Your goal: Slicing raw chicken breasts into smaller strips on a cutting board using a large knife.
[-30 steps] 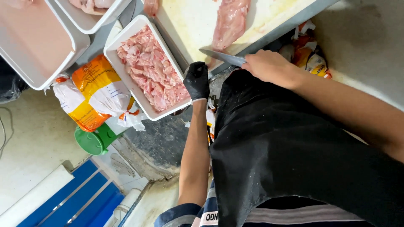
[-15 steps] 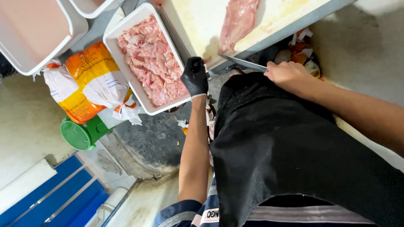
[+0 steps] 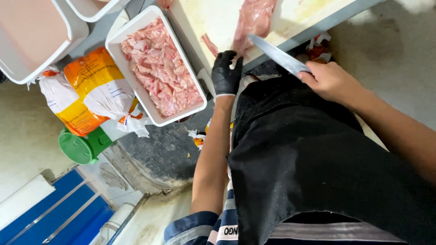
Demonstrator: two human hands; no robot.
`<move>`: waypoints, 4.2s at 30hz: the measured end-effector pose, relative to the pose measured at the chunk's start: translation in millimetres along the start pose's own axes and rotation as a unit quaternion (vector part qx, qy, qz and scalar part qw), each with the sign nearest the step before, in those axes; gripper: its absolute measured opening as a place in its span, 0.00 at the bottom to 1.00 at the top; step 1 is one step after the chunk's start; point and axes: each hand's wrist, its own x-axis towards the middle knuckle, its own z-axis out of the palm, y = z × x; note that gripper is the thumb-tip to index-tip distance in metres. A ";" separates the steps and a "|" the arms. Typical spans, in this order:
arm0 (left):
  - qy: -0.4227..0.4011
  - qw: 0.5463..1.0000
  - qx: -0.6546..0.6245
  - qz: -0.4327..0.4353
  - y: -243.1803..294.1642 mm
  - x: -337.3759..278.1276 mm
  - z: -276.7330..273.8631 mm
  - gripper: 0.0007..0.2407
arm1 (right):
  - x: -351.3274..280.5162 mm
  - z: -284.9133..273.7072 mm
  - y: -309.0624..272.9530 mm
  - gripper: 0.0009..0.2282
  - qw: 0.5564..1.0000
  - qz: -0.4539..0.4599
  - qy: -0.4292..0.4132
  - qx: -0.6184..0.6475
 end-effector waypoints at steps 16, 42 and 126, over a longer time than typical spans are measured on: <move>0.016 1.000 0.003 0.016 -32.5 27.6 37.0 0.07 | 39.2 -3.1 28.6 0.17 0.994 -0.047 -0.003 -0.094; 0.021 0.970 -0.205 -0.127 -41.3 3.8 30.2 0.03 | 96.9 60.0 32.1 0.19 0.996 -0.057 -0.043 -0.047; 0.178 0.975 0.056 -0.121 -83.0 -16.4 23.2 0.05 | 61.6 13.7 -53.2 0.29 0.978 -0.190 -0.033 -0.086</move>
